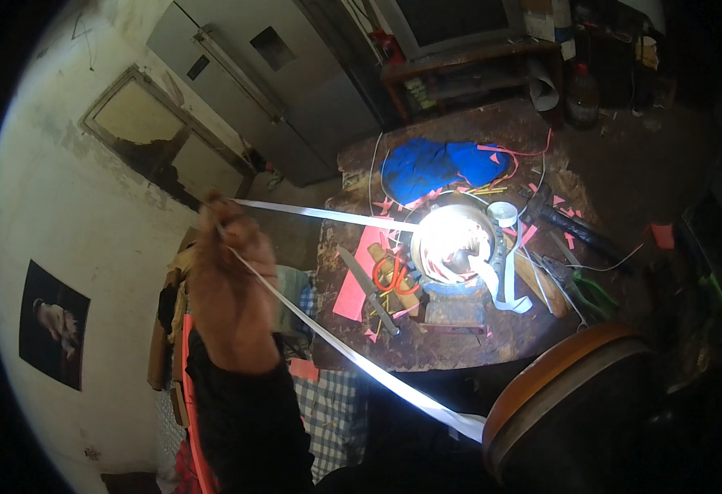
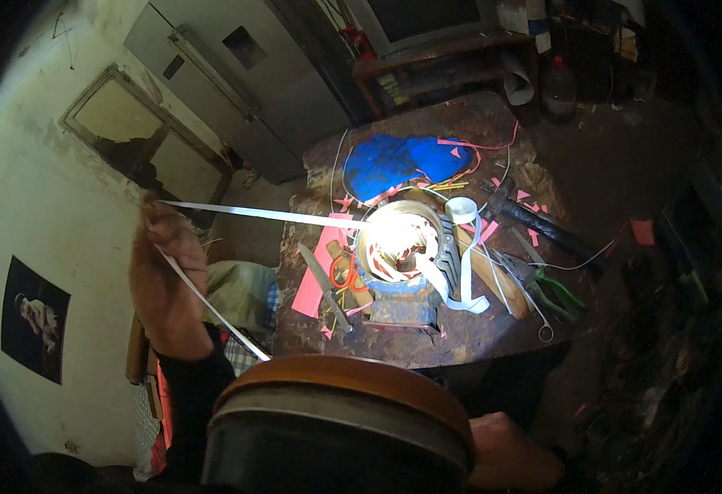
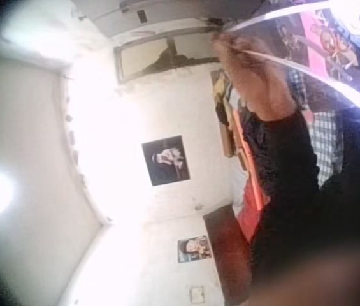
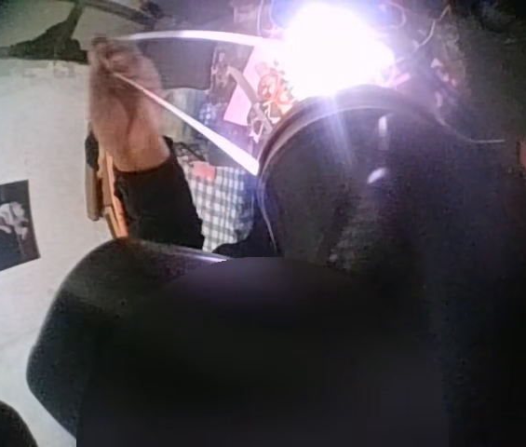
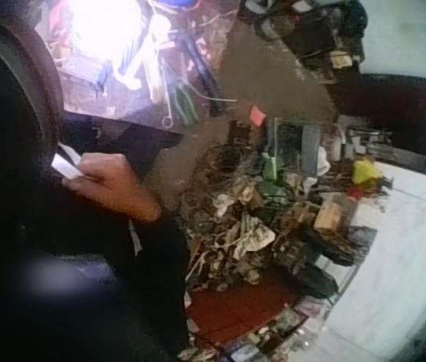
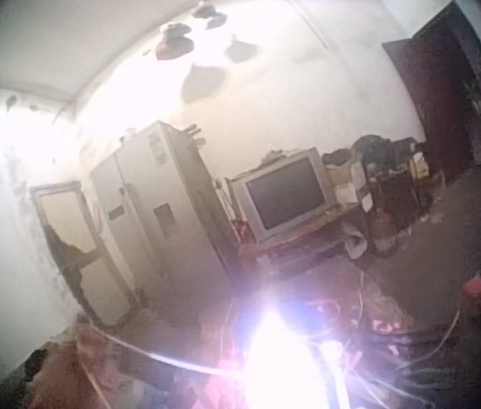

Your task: The person winds a white insulating tape around a motor stator core, repeatedly pulling the tape from a roll and wrapping it around the stator's slots. The person uses a small stick to press the tape into place while holding the stator with the other hand.

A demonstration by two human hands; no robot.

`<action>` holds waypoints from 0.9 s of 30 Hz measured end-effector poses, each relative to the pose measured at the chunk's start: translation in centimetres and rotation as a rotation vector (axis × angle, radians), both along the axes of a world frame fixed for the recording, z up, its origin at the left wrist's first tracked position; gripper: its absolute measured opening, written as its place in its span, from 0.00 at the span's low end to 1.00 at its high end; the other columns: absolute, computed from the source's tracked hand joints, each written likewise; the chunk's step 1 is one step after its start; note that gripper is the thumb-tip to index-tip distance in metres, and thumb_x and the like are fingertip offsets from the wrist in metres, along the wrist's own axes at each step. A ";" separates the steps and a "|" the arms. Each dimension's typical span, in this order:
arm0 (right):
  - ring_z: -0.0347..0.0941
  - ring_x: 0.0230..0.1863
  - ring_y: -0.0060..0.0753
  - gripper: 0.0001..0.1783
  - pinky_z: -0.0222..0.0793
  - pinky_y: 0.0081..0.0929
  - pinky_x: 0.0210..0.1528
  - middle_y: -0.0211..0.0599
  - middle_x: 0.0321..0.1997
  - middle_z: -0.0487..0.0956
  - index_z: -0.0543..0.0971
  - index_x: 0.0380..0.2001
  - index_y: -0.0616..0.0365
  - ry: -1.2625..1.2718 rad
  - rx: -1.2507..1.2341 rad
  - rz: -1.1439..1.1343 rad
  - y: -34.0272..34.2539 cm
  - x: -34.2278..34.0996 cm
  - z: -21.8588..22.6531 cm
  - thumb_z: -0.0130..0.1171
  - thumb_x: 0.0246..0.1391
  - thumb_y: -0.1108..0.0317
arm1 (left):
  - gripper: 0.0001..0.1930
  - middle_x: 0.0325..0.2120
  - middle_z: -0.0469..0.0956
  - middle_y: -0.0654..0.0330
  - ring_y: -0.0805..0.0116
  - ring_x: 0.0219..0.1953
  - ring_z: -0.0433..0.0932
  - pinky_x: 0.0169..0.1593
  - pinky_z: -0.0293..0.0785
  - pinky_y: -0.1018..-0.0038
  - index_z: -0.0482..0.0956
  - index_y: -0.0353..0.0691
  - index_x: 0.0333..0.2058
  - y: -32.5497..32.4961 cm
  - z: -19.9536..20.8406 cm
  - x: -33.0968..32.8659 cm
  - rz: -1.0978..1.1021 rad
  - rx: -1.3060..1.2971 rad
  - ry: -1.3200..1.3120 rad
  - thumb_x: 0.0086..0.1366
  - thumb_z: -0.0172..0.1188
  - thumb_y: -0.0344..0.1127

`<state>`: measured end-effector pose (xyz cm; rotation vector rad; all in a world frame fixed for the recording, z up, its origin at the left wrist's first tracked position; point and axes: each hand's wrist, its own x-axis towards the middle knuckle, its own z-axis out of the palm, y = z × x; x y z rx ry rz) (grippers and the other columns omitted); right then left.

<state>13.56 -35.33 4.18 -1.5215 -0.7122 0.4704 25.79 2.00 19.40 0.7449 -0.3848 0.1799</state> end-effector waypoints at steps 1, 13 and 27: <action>0.81 0.29 0.44 0.09 0.73 0.35 0.33 0.45 0.28 0.80 0.86 0.35 0.63 -0.002 -0.018 -0.015 -0.3 -0.1 -0.1 0.73 0.61 0.67 | 0.16 0.47 0.82 0.49 0.63 0.43 0.84 0.44 0.86 0.71 0.73 0.25 0.62 1.1 0.8 0.4 -0.020 -0.025 -0.060 0.82 0.53 0.28; 0.78 0.32 0.22 0.07 0.76 0.26 0.38 0.28 0.30 0.82 0.87 0.36 0.63 0.424 -0.185 -0.285 -3.4 -2.2 -2.7 0.67 0.66 0.70 | 0.15 0.51 0.82 0.47 0.69 0.41 0.81 0.38 0.81 0.78 0.73 0.24 0.61 14.3 5.2 0.9 0.328 -0.013 -0.178 0.80 0.56 0.25; 0.80 0.27 0.25 0.08 0.75 0.26 0.30 0.41 0.32 0.87 0.87 0.39 0.67 0.681 -0.472 -0.766 -8.1 -0.4 -2.1 0.68 0.60 0.71 | 0.17 0.53 0.86 0.46 0.64 0.38 0.87 0.35 0.90 0.73 0.75 0.27 0.61 27.5 -6.9 4.3 0.438 -0.018 0.061 0.83 0.54 0.33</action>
